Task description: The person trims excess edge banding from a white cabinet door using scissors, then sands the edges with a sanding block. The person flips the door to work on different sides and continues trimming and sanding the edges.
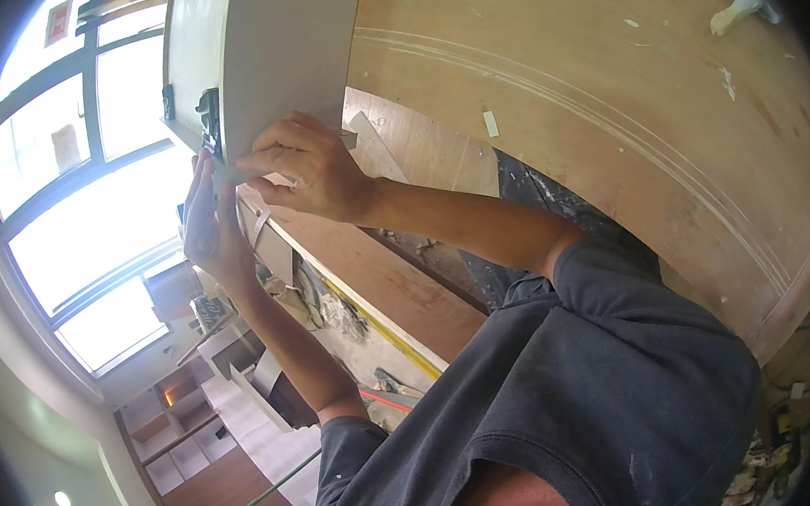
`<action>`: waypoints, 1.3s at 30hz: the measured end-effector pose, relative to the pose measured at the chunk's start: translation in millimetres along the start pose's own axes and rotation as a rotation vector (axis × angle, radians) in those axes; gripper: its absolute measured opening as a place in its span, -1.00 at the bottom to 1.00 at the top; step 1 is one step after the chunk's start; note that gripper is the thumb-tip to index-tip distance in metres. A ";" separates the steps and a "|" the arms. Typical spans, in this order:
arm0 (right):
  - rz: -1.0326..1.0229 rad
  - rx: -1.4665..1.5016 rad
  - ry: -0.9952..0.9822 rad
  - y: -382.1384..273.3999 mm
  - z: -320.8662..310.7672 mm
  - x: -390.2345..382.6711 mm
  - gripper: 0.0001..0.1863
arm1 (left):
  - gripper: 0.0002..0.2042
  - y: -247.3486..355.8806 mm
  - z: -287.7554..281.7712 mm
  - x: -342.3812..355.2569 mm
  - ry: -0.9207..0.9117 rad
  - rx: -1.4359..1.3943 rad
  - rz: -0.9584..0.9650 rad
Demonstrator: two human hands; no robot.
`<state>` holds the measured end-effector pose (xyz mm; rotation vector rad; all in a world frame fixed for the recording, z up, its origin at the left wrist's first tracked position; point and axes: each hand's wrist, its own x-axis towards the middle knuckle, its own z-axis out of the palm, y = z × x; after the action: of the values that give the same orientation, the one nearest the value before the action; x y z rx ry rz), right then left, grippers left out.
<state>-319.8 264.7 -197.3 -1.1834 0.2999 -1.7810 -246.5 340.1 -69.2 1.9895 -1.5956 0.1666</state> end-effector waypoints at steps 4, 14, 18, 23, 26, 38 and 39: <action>-0.079 -0.026 0.008 2.8 -1.2 1.1 -0.58 | -0.64 -2.1 5.3 -2.4 0.051 -0.011 0.038; -0.145 -0.195 -0.234 0.4 -19.6 -22.9 -0.42 | -0.72 -5.1 39.5 -8.7 0.313 -0.063 0.068; -0.145 -0.428 -0.441 19.2 -21.9 -66.9 -0.24 | -0.72 -2.8 45.0 -7.6 0.343 -0.067 0.050; -0.111 -0.576 -0.564 63.0 -55.4 -108.6 -0.08 | -0.74 2.3 48.0 -7.1 0.358 -0.021 0.017; -0.072 -0.642 -0.659 69.7 -76.8 -116.1 -0.05 | -0.75 0.9 49.2 -7.6 0.361 0.085 0.052; 0.033 -0.429 -0.753 47.7 -81.3 -87.0 -0.07 | -0.38 -26.0 57.3 -16.4 0.337 0.196 0.149; 0.060 -0.440 -0.780 52.4 -90.0 -92.4 -0.07 | -0.29 -29.4 55.9 -17.4 0.315 0.203 0.172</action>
<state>-355.5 286.5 -330.0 -2.0500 0.2574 -1.1017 -238.2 330.2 -133.5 1.8564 -1.5889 0.6985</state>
